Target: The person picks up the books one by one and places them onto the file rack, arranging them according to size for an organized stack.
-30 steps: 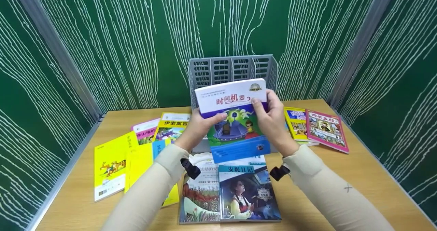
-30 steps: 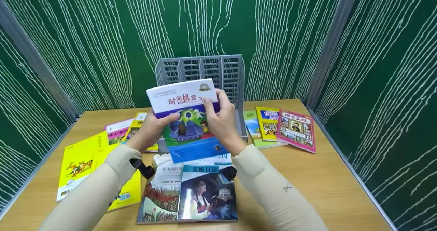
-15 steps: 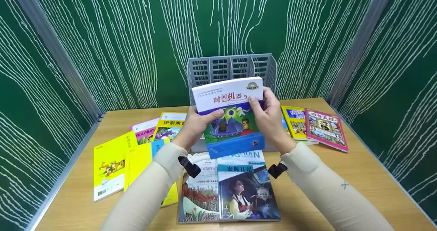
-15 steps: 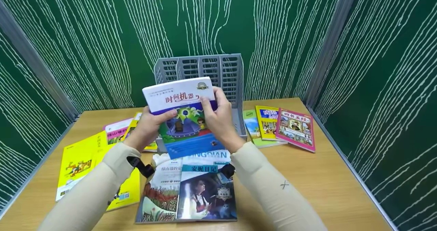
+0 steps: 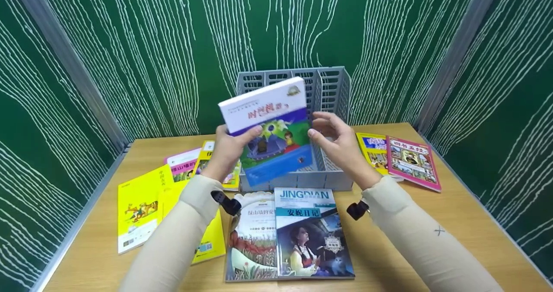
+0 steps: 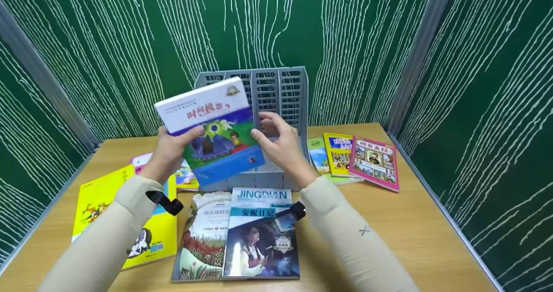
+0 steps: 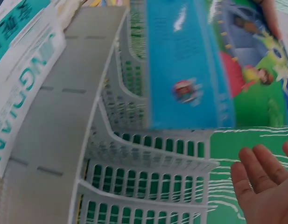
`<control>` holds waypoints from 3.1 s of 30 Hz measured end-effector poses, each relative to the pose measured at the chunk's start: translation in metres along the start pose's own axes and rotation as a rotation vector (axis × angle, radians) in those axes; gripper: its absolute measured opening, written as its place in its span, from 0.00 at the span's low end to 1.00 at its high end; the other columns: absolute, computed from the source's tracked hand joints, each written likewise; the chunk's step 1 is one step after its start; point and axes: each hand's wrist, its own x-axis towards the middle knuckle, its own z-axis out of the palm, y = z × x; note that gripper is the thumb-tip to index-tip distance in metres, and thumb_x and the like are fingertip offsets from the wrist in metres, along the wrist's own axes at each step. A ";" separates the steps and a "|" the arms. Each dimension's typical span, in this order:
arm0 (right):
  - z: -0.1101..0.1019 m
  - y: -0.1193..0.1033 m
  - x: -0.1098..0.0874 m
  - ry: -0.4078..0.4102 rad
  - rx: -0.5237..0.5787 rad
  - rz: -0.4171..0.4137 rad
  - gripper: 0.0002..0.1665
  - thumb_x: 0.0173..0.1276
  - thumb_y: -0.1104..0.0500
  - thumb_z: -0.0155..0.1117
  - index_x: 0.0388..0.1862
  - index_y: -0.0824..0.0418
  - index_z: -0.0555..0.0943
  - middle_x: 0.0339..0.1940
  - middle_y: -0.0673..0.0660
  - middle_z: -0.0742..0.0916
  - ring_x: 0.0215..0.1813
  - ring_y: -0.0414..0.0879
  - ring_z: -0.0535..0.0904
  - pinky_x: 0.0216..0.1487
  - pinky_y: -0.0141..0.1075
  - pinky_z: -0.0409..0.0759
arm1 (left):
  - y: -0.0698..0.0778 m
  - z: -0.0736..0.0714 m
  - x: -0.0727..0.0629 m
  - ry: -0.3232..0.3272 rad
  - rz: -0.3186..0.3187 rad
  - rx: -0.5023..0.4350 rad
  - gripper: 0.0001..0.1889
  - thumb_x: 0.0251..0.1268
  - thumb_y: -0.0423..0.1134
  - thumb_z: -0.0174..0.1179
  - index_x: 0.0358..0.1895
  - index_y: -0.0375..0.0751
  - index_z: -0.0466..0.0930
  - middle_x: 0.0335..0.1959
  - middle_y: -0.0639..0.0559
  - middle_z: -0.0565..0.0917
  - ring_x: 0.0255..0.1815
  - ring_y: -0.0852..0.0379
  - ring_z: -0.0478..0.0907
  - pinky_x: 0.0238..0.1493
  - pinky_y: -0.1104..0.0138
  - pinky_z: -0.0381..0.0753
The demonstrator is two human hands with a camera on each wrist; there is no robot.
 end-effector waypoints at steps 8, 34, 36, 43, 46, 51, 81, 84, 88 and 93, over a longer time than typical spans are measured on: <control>-0.002 0.026 -0.004 -0.089 -0.252 0.118 0.29 0.80 0.54 0.70 0.74 0.62 0.78 0.73 0.66 0.82 0.73 0.64 0.79 0.76 0.60 0.78 | 0.002 -0.018 0.010 0.203 0.046 -0.022 0.21 0.72 0.35 0.73 0.66 0.38 0.86 0.59 0.41 0.91 0.56 0.47 0.91 0.63 0.54 0.89; 0.006 0.085 -0.030 -0.429 -0.693 0.265 0.31 0.83 0.39 0.60 0.65 0.64 0.85 0.56 0.64 0.91 0.56 0.60 0.88 0.60 0.58 0.88 | -0.014 -0.007 0.009 0.681 -0.046 -0.053 0.26 0.81 0.53 0.64 0.74 0.46 0.77 0.64 0.47 0.88 0.60 0.51 0.88 0.62 0.58 0.90; 0.007 0.084 -0.030 -0.449 -0.713 0.282 0.32 0.84 0.37 0.58 0.62 0.64 0.87 0.51 0.62 0.92 0.50 0.56 0.87 0.54 0.55 0.88 | -0.017 -0.002 0.011 0.696 -0.033 -0.049 0.26 0.81 0.52 0.64 0.74 0.45 0.77 0.65 0.46 0.87 0.61 0.50 0.88 0.63 0.57 0.89; 0.008 0.085 -0.028 -0.484 -0.731 0.316 0.33 0.85 0.36 0.55 0.48 0.64 0.88 0.31 0.56 0.86 0.33 0.49 0.79 0.35 0.41 0.79 | -0.033 0.013 0.021 0.743 0.043 -0.008 0.25 0.80 0.45 0.66 0.73 0.37 0.79 0.67 0.40 0.87 0.63 0.44 0.87 0.67 0.52 0.88; 0.009 0.085 -0.028 -0.487 -0.717 0.330 0.31 0.85 0.36 0.55 0.39 0.61 0.87 0.25 0.53 0.81 0.28 0.47 0.75 0.31 0.37 0.73 | -0.041 0.017 0.023 0.744 0.057 0.012 0.25 0.81 0.45 0.65 0.72 0.36 0.79 0.67 0.39 0.87 0.63 0.43 0.87 0.67 0.50 0.87; 0.009 0.086 -0.031 -0.487 -0.697 0.340 0.31 0.85 0.36 0.55 0.36 0.60 0.86 0.24 0.52 0.79 0.27 0.46 0.73 0.29 0.36 0.72 | -0.059 0.017 0.025 0.706 0.040 0.043 0.26 0.83 0.47 0.63 0.75 0.40 0.77 0.71 0.42 0.85 0.67 0.44 0.86 0.70 0.50 0.86; 0.011 0.086 -0.031 -0.458 -0.683 0.378 0.33 0.83 0.34 0.58 0.51 0.62 0.90 0.31 0.55 0.85 0.33 0.49 0.79 0.34 0.38 0.75 | -0.114 0.017 0.036 0.627 -0.075 0.294 0.24 0.88 0.44 0.56 0.77 0.38 0.75 0.73 0.39 0.82 0.72 0.40 0.82 0.71 0.47 0.84; 0.010 0.087 -0.031 -0.459 -0.682 0.373 0.32 0.83 0.33 0.58 0.49 0.61 0.90 0.30 0.54 0.85 0.32 0.48 0.78 0.33 0.37 0.75 | -0.113 0.014 0.036 0.592 -0.107 0.311 0.24 0.88 0.44 0.55 0.78 0.38 0.74 0.74 0.38 0.82 0.72 0.39 0.82 0.72 0.46 0.84; 0.010 0.088 -0.031 -0.454 -0.680 0.380 0.31 0.83 0.33 0.58 0.44 0.59 0.89 0.27 0.53 0.82 0.30 0.47 0.76 0.32 0.37 0.74 | -0.105 0.007 0.038 0.545 -0.147 0.369 0.23 0.85 0.40 0.58 0.74 0.32 0.77 0.68 0.33 0.85 0.67 0.37 0.85 0.69 0.47 0.86; 0.009 0.090 -0.032 -0.447 -0.682 0.372 0.31 0.83 0.33 0.57 0.41 0.58 0.89 0.26 0.52 0.81 0.30 0.47 0.75 0.32 0.37 0.74 | -0.088 -0.003 0.037 0.480 -0.207 0.477 0.22 0.78 0.35 0.62 0.68 0.26 0.81 0.62 0.29 0.87 0.61 0.35 0.88 0.63 0.47 0.89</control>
